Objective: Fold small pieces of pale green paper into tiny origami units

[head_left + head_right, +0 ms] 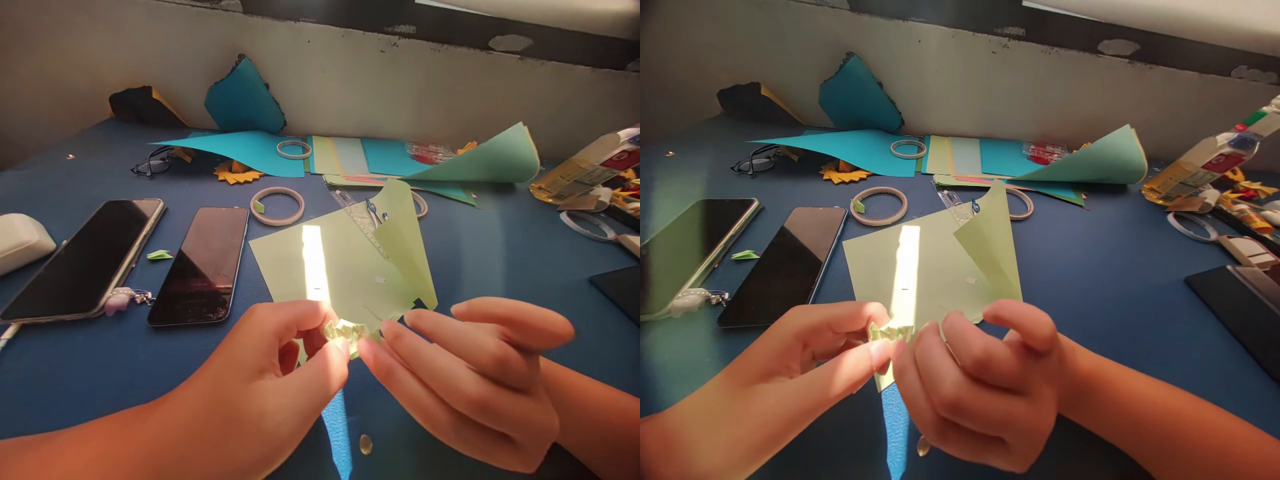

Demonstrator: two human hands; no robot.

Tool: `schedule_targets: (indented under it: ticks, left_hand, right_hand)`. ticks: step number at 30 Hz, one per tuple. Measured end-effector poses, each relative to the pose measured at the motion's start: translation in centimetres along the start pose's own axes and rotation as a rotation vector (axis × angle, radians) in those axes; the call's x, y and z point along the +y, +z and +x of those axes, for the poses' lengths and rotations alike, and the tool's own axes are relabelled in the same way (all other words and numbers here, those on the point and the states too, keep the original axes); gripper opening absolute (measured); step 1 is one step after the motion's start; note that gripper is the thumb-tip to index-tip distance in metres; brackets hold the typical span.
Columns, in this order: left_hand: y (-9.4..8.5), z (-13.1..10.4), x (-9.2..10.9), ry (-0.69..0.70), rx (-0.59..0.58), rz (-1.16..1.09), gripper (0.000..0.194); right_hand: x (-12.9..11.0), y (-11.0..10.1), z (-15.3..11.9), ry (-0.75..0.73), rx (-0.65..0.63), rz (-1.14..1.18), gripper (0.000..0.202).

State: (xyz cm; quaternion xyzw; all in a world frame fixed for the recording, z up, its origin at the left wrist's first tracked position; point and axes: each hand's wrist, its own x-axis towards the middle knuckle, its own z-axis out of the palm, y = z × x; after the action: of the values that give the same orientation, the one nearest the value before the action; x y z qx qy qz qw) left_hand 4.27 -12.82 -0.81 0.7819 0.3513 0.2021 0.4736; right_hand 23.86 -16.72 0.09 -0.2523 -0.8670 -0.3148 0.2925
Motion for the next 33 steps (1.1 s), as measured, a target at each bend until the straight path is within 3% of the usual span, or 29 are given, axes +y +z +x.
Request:
schedule_targets:
  ticks: [3,6,9,13,16,21,25,33]
  left_hand:
    - [-0.4,0.0,0.1,0.124,0.077,0.1,0.027]
    - [-0.8,0.2,0.5,0.196,0.081,0.204,0.023]
    - [-0.8,0.5,0.3,0.29,0.114,0.3,0.016]
    - [-0.3,0.5,-0.8,0.53,0.272,0.491,0.007]
    - [-0.2,0.5,-1.3,0.55,0.29,0.555,0.004]
    - [-0.3,0.8,-1.0,0.57,0.284,0.612,0.009]
    - [-0.4,1.0,-1.0,0.65,0.327,0.708,0.009]
    - [-0.4,1.1,-1.2,0.694,0.438,0.826,0.013]
  right_hand:
    - [-0.5,0.7,0.1,0.341,0.024,0.163,0.007]
    - [-1.3,1.2,0.2,0.637,0.035,0.418,0.006]
    - [-2.1,1.3,0.6,0.787,0.055,0.516,0.006]
    - [-2.9,1.2,1.1,0.955,0.02,0.542,0.01]
    - [-3.2,1.3,1.4,0.992,-0.004,0.528,0.01]
    - [-3.7,1.8,1.4,0.952,0.068,0.524,0.013]
    - [-4.0,2.3,1.3,0.904,0.11,0.488,0.017]
    - [-4.8,2.8,1.5,0.976,0.122,0.474,0.014]
